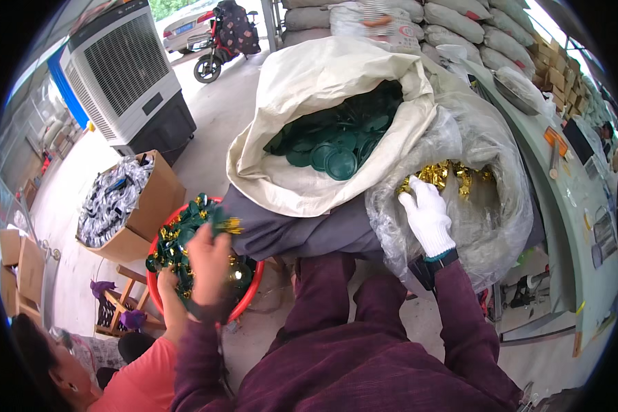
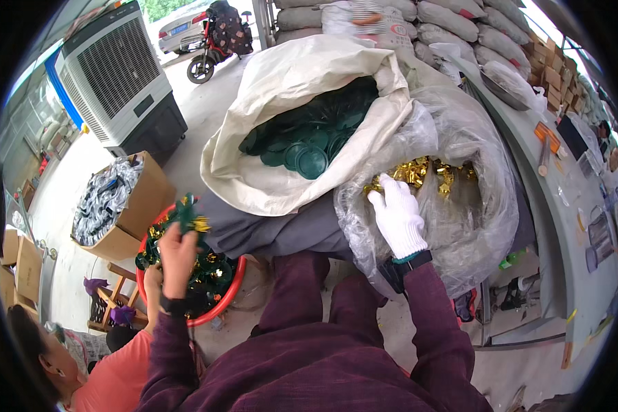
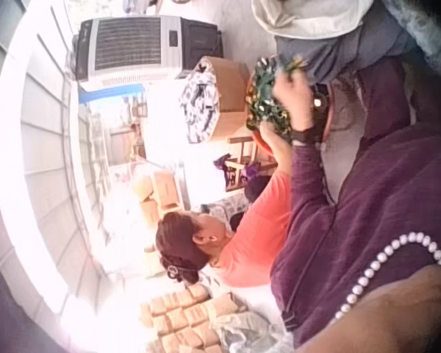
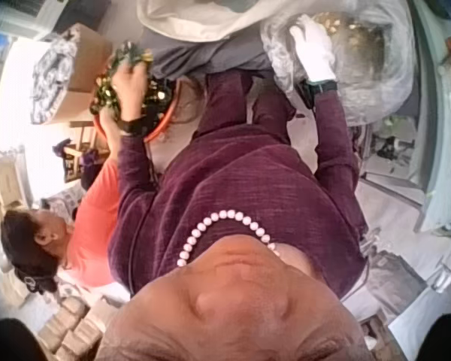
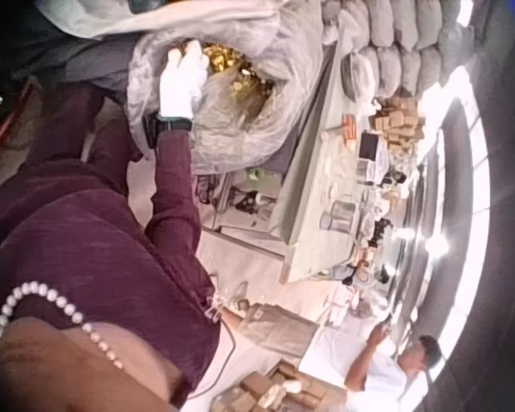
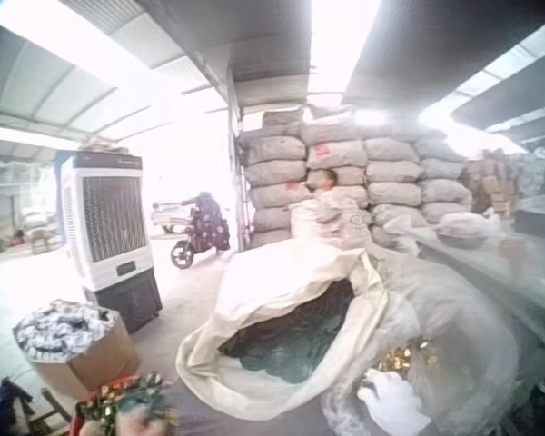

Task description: Assembling small green plastic components with gold-colored decorative pieces.

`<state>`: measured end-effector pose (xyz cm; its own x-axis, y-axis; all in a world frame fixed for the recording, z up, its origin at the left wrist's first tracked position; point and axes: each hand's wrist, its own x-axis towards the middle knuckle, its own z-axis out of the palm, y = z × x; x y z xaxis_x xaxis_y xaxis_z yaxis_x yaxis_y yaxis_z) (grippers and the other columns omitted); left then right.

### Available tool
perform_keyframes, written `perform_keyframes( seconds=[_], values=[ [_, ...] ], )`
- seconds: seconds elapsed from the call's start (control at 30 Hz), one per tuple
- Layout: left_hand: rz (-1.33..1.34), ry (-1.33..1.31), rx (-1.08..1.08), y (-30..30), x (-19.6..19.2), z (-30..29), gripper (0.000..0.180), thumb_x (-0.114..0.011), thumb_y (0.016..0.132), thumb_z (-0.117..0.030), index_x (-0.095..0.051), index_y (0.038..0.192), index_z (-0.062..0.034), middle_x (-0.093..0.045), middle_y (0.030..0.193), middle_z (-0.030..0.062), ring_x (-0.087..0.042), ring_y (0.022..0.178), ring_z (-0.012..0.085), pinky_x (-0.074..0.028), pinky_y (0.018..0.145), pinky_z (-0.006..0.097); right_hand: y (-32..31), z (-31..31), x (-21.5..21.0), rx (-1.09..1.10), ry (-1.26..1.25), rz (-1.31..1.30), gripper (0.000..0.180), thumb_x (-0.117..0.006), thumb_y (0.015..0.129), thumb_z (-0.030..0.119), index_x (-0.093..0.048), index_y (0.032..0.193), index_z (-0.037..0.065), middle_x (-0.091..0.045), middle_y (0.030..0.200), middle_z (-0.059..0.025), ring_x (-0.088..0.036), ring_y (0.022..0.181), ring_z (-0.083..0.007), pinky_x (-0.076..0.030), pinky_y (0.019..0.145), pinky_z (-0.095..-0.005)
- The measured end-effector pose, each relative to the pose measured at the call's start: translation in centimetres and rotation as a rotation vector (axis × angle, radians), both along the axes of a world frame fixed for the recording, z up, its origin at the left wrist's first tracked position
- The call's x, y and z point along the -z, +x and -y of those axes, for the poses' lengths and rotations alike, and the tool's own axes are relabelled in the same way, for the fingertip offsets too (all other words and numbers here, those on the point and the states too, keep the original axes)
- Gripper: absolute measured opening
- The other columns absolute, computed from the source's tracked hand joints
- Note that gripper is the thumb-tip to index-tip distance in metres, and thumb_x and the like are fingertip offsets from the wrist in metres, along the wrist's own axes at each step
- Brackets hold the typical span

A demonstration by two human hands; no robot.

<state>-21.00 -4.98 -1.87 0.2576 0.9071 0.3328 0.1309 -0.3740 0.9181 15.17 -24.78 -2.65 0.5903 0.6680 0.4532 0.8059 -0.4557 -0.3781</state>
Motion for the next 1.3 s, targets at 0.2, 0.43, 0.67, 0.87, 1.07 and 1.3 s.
perform_keyframes(
  seconds=[0.2,0.43,0.67,0.87,1.07,1.3],
  values=[
    [-0.867,0.447,-0.569,-8.3,1.4,-8.6,0.034,-0.063,0.08,-0.013,-0.061,0.111,-0.0002,-0.065,0.102,0.0196,-0.062,0.094,0.0397,-0.049,0.081,0.048,0.6,-1.0,0.5,0.04,-0.145,0.059,0.041,-0.053,0.092,0.024,-0.05,0.13,0.009,-0.057,0.118,-0.0185,-0.061,0.098,-0.0381,-0.051,0.082,-0.0473],
    [-0.589,0.588,-0.052,6.1,-2.5,-4.6,0.034,-0.063,0.077,-0.005,-0.062,0.11,-0.0025,-0.062,0.107,0.0194,-0.059,0.103,0.0373,-0.05,0.084,0.046,0.4,-3.3,1.4,0.043,-0.276,0.099,0.027,-0.052,0.091,0.024,-0.057,0.111,0.008,-0.06,0.107,-0.0177,-0.061,0.097,-0.0359,-0.051,0.08,-0.0468],
    [-0.716,0.692,0.23,24.7,-1.9,-1.8,0.034,-0.061,0.075,-0.013,-0.061,0.108,-0.0065,-0.06,0.105,0.0154,-0.059,0.097,0.0323,-0.052,0.074,0.043,3.7,-1.8,4.1,-0.109,-0.245,0.234,0.028,-0.056,0.089,0.023,-0.059,0.107,0.001,-0.056,0.121,-0.0216,-0.057,0.106,-0.0383,-0.046,0.091,-0.0463],
    [-0.779,0.628,0.05,27.7,3.0,-1.9,0.043,-0.062,0.078,-0.018,-0.059,0.12,-0.0061,-0.059,0.108,0.0162,-0.06,0.101,0.0295,-0.05,0.076,0.04,2.7,-2.8,3.8,-0.16,-0.172,0.248,0.024,-0.061,0.083,0.019,-0.057,0.098,-0.001,-0.057,0.106,-0.0209,-0.057,0.094,-0.0391,-0.047,0.081,-0.0476],
    [-0.716,0.626,0.055,28.3,3.4,-2.5,0.03,-0.061,0.079,-0.014,-0.059,0.108,-0.0046,-0.061,0.097,0.0156,-0.064,0.087,0.0298,-0.052,0.069,0.038,3.9,-2.6,4.3,-0.184,-0.143,0.268,0.025,-0.063,0.082,0.017,-0.054,0.098,0.0,-0.058,0.097,-0.0227,-0.057,0.09,-0.0413,-0.047,0.08,-0.0472],
    [-0.587,0.617,0.071,26.3,3.1,-2.5,0.03,-0.064,0.075,-0.014,-0.056,0.101,-0.001,-0.062,0.09,0.018,-0.065,0.083,0.0328,-0.053,0.069,0.039,2.3,-2.5,3.7,-0.063,-0.136,0.231,0.025,-0.064,0.08,0.018,-0.055,0.096,0.001,-0.058,0.099,-0.0224,-0.057,0.09,-0.0412,-0.046,0.079,-0.0481]
  ],
)
